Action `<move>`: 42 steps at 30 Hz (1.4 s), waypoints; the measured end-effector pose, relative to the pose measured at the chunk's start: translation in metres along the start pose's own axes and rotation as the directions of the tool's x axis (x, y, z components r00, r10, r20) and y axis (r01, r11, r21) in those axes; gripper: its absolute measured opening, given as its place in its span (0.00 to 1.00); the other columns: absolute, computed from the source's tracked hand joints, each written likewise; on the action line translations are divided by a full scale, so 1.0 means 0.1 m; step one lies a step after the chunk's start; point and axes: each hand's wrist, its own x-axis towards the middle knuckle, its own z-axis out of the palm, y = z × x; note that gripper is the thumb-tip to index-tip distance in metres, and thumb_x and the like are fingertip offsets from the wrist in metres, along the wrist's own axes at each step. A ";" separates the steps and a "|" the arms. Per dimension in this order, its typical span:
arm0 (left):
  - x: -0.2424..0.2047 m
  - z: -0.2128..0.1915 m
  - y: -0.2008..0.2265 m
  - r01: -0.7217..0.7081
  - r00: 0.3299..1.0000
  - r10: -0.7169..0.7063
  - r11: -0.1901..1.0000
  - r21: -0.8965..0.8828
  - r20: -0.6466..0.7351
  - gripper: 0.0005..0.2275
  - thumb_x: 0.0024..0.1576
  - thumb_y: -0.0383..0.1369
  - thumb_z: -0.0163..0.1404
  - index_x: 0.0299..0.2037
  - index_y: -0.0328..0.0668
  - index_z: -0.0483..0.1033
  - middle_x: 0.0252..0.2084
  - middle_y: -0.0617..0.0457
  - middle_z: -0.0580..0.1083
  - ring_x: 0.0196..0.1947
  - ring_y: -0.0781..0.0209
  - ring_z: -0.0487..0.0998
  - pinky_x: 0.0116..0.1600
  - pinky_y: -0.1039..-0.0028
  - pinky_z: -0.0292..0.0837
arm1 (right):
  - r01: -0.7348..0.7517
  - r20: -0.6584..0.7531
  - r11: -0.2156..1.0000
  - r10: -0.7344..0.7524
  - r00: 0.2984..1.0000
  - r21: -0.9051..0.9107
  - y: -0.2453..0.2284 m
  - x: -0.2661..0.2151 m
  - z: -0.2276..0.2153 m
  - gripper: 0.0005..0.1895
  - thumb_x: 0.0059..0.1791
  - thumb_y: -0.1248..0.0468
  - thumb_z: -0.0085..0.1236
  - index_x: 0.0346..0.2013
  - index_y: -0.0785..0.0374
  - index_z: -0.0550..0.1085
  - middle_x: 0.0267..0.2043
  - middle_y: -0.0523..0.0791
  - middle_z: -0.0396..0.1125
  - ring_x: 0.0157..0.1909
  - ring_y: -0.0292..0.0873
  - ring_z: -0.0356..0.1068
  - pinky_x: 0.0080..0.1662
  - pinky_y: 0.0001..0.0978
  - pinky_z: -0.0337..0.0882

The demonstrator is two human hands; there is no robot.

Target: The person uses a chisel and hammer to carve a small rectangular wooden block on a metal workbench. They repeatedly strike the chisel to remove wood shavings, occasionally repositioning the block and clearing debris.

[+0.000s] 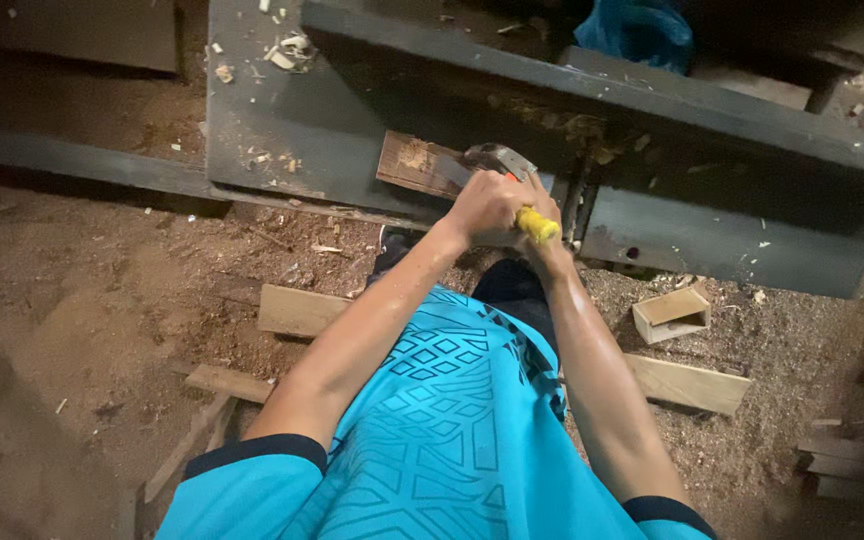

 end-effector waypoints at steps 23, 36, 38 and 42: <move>0.26 0.29 -0.03 0.175 0.980 -0.156 0.971 0.164 -0.122 0.04 0.44 0.32 0.57 0.28 0.47 0.82 0.26 0.44 0.77 0.26 0.46 0.79 0.33 0.62 0.75 | -0.208 0.044 0.965 0.218 0.975 -0.158 -0.09 0.09 -0.17 0.21 0.43 0.58 0.65 0.48 0.59 0.72 0.38 0.52 0.75 0.42 0.58 0.75 0.40 0.48 0.73; 0.43 0.22 -0.09 0.291 0.957 -0.288 0.944 0.157 -0.045 0.06 0.44 0.32 0.59 0.20 0.42 0.76 0.19 0.41 0.73 0.22 0.41 0.77 0.27 0.58 0.73 | -0.314 0.020 0.932 0.322 0.946 -0.180 -0.25 0.05 -0.14 0.31 0.42 0.57 0.69 0.52 0.69 0.68 0.45 0.57 0.73 0.45 0.61 0.74 0.44 0.50 0.74; 0.41 0.23 -0.09 0.252 0.967 -0.241 0.954 0.164 -0.083 0.06 0.44 0.32 0.58 0.20 0.42 0.76 0.19 0.42 0.73 0.21 0.43 0.78 0.27 0.59 0.72 | -0.242 -0.019 0.963 0.241 0.970 -0.122 -0.23 0.00 -0.13 0.29 0.41 0.59 0.68 0.51 0.69 0.68 0.46 0.58 0.70 0.43 0.58 0.73 0.43 0.47 0.74; 0.42 0.22 -0.16 0.156 0.982 -0.138 0.979 0.134 -0.132 0.09 0.48 0.33 0.59 0.19 0.43 0.74 0.17 0.46 0.73 0.16 0.50 0.76 0.24 0.63 0.70 | -0.312 -0.106 0.934 0.333 0.937 0.174 -0.17 -0.14 -0.26 0.14 0.55 0.57 0.54 0.50 0.64 0.71 0.44 0.50 0.66 0.39 0.45 0.70 0.40 0.37 0.74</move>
